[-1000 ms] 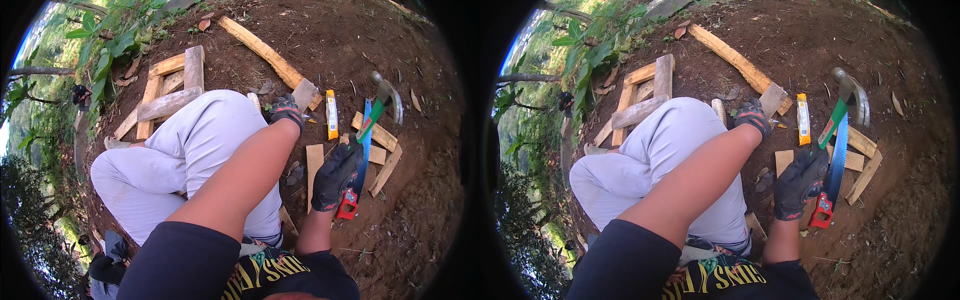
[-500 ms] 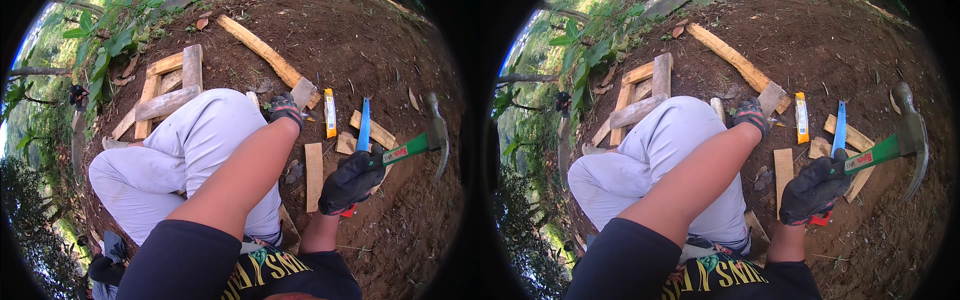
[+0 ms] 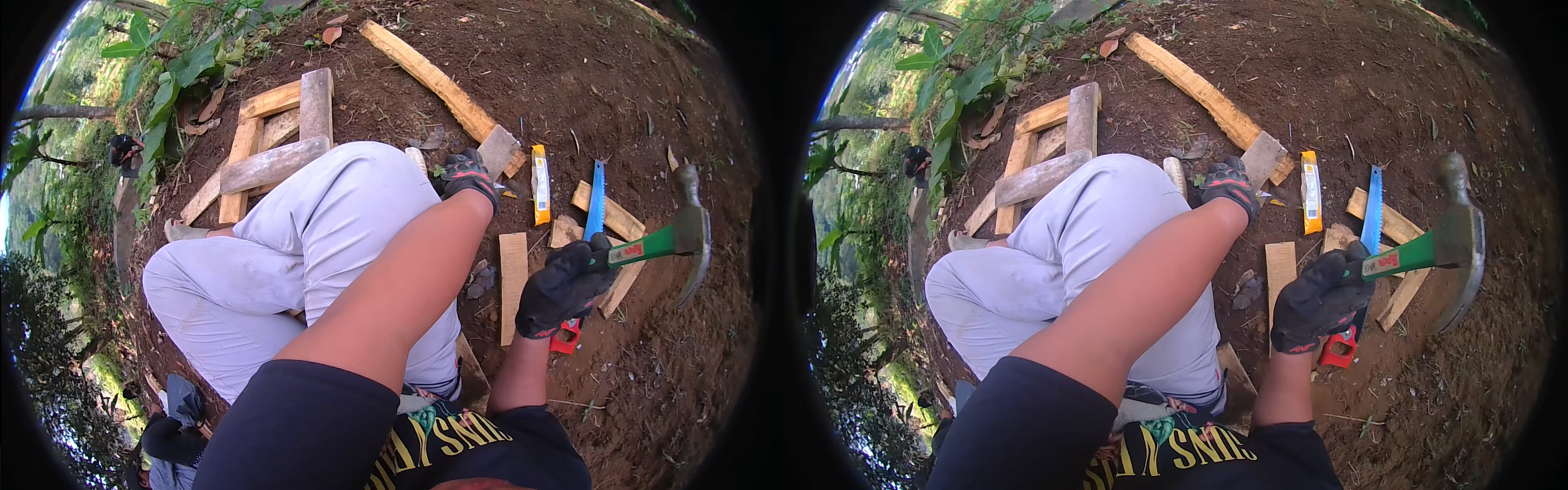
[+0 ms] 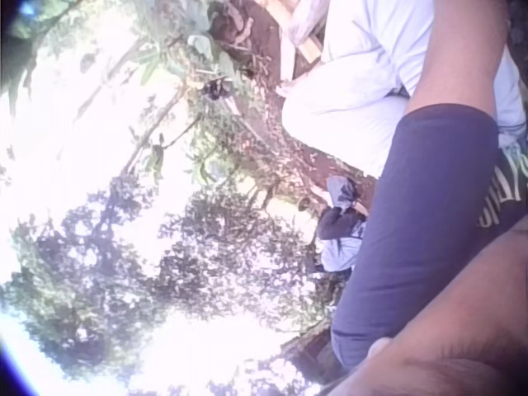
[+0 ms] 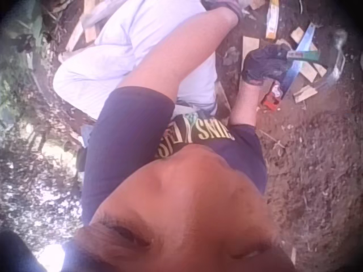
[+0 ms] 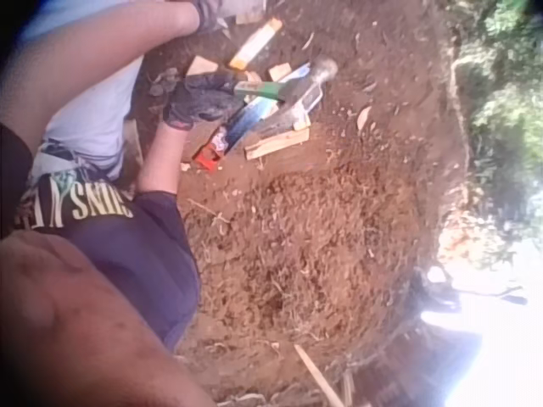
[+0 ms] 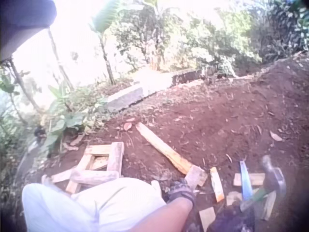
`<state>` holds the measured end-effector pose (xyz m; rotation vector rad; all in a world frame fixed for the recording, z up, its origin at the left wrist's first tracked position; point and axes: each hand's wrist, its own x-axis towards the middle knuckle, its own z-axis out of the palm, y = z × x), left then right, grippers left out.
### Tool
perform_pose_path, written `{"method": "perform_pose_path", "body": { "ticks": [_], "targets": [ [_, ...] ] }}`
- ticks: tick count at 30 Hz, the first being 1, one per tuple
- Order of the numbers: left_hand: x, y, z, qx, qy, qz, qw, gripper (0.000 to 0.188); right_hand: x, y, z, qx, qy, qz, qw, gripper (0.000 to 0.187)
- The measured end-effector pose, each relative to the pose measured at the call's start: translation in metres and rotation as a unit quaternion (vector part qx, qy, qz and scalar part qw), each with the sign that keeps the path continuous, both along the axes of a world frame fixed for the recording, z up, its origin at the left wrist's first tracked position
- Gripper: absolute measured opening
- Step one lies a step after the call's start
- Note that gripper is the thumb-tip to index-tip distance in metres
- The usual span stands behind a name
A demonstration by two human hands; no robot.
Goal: The person sits on the ground and uses a hammer to drive nails into wooden planks, assembling a small wooden frame. They adjust the planks and continue hammering to secure the structure.
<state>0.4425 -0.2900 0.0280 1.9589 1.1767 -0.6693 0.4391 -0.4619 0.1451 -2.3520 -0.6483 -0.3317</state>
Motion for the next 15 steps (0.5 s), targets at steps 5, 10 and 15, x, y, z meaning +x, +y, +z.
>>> {"method": "perform_pose_path", "body": {
  "ticks": [5,10,15],
  "targets": [
    [0.0,-0.013,-0.011,0.062,-0.002,-0.038,0.997,0.076,0.01,-0.012,-0.077,-0.24,0.056,0.124,0.961,0.027],
    [-0.006,-0.005,0.012,0.056,0.004,-0.079,0.995,0.079,-0.005,0.007,0.022,-0.025,0.006,0.076,0.997,0.026],
    [0.003,-0.005,0.006,0.043,0.001,-0.059,0.997,0.082,0.009,-0.004,-0.036,-0.095,-0.053,0.054,0.993,0.033]
  ]
}}
